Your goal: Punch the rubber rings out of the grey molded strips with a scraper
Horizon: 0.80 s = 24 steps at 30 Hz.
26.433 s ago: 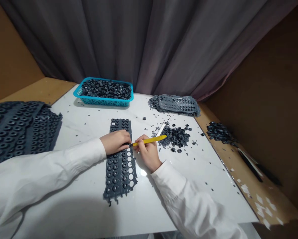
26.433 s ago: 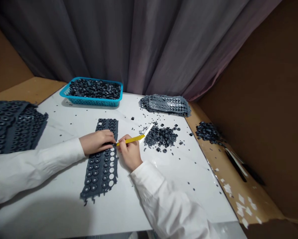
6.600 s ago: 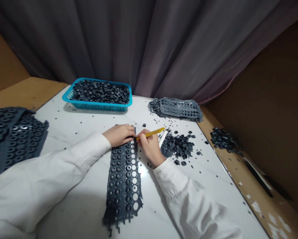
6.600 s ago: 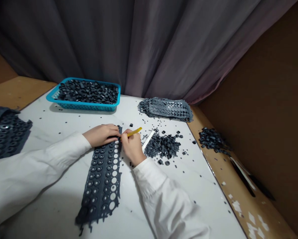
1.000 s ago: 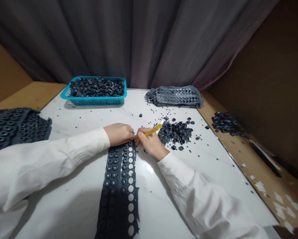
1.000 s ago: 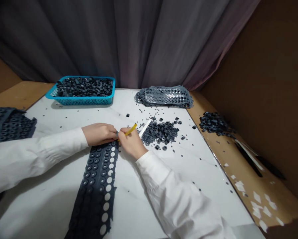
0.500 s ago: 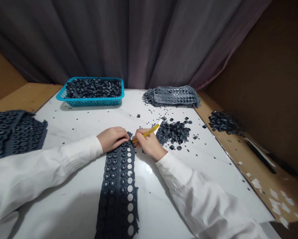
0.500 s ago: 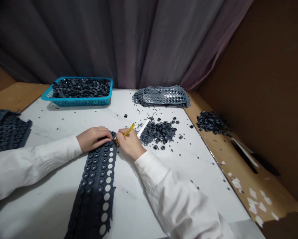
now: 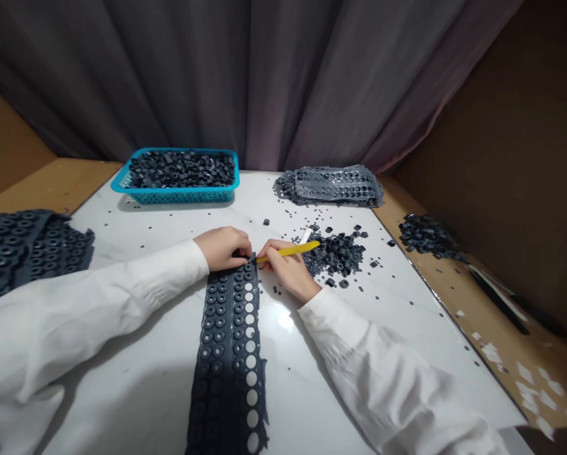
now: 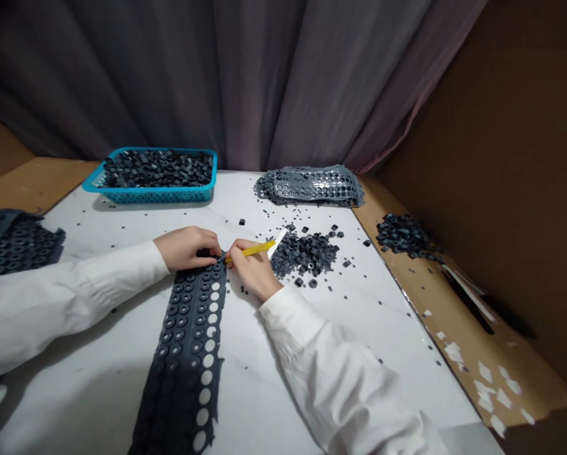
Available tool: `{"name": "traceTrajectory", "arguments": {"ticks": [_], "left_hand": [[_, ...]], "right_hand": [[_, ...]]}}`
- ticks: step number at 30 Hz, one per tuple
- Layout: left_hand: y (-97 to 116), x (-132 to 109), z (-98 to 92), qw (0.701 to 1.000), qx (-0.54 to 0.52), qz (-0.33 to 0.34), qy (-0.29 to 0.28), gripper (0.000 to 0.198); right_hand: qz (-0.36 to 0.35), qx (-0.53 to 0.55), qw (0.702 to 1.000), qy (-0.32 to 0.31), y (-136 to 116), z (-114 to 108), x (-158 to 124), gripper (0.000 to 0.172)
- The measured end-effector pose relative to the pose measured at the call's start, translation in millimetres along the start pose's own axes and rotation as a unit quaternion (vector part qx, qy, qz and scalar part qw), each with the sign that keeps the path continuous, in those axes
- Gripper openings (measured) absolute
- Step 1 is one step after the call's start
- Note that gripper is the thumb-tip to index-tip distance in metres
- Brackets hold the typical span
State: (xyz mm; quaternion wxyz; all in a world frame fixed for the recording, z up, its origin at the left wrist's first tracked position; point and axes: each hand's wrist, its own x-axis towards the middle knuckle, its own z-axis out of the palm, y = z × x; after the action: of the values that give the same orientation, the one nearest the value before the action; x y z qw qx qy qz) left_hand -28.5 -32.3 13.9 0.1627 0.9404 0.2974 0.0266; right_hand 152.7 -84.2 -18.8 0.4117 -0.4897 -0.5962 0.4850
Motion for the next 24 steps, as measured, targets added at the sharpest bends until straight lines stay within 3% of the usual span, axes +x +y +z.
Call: {"name": "traceTrajectory", "arguments": {"ticks": [8, 11, 14, 17, 21, 24], "left_hand": [[14.7, 16.4, -11.4, 0.988, 0.128, 0.012, -0.088, 0.015], [19.0, 19.6, -8.4, 0.983, 0.153, 0.023, -0.094, 0.014], [16.3, 15.3, 0.7, 0.990, 0.130, 0.029, -0.049, 0.020], [8.0, 3.3, 7.3, 0.998, 0.038, 0.028, 0.039, 0.019], [-4.0, -11.5, 3.6, 0.968, -0.133, -0.117, 0.176, 0.023], [-12.1, -13.9, -1.1, 0.940, -0.227, -0.191, 0.169, 0.030]], "right_hand": [[-0.011, -0.039, 0.999, -0.009, -1.3, 1.8, 1.9, 0.021], [-0.028, -0.086, 0.996, -0.011, -5.8, 3.4, 1.8, 0.022], [-0.039, -0.106, 0.994, -0.010, -8.0, 4.3, 0.3, 0.022], [-0.035, -0.104, 0.994, -0.006, -5.9, 3.9, -0.5, 0.022], [-0.022, -0.077, 0.997, -0.011, -2.2, 2.5, 0.3, 0.024], [-0.014, -0.049, 0.999, -0.017, -2.7, 1.5, 0.4, 0.022]]}}
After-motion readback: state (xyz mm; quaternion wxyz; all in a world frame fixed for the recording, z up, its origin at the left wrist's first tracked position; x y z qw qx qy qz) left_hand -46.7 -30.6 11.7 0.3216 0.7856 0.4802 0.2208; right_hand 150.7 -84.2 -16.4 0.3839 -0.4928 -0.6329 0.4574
